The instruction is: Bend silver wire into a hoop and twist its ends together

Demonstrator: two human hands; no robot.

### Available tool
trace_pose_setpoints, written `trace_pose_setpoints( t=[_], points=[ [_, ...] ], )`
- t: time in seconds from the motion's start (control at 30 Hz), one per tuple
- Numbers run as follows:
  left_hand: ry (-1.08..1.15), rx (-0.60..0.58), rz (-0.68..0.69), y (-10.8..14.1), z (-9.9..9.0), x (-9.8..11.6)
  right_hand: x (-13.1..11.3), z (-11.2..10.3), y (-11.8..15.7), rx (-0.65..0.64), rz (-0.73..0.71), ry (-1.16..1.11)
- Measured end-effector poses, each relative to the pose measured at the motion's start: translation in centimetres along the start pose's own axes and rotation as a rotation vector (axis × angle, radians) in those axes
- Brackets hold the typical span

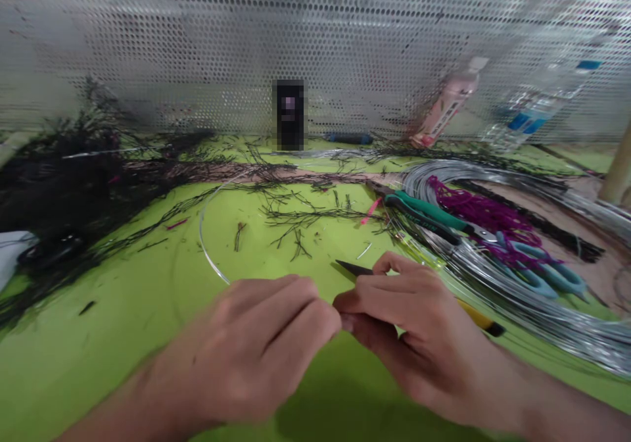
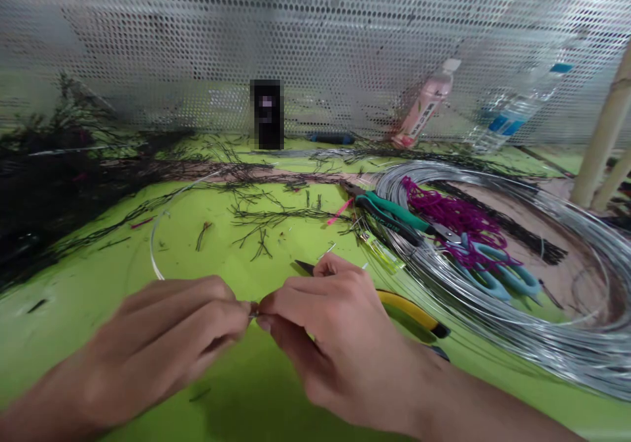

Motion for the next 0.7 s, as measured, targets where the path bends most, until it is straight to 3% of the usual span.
trace_pose_setpoints(
  t=[0.13, 0.27, 0.4, 0.5, 0.7],
  points=[
    [-0.049, -0.011, 0.003, 0.4, 0.6, -0.2, 0.0, -0.4, -0.1, 0.046, -0.025, 0.023],
    [-0.096, -0.006, -0.098, 0.3, 1.5, -1.2, -0.4, -0.9, -0.2, 0.103, -0.105, 0.057],
    [-0.016, -0.054, -0.399, 0.4, 1.7, -3.5, -0.1, -0.9, -0.3, 0.104, -0.119, 0.115],
    [0.157, -0.023, -0.624, 1.0, 1.4, -4.9, 0.1, -0.9, -0.5, 0.109, -0.11, 0.112],
    [0.254, 0.066, -0.766, 1.5, 0.8, -5.7, -0.2, -1.1, -0.6, 0.122, -0.114, 0.115]
  ],
)
Point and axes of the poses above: each hand's wrist, its own y-axis away from the middle knuckle, its own z-axis out of the palm, x = y × z, the point moved 10 cm from there along -y, towards the middle knuckle, and after that the axes turned 13 degrees about x, right-handed, at the moved point
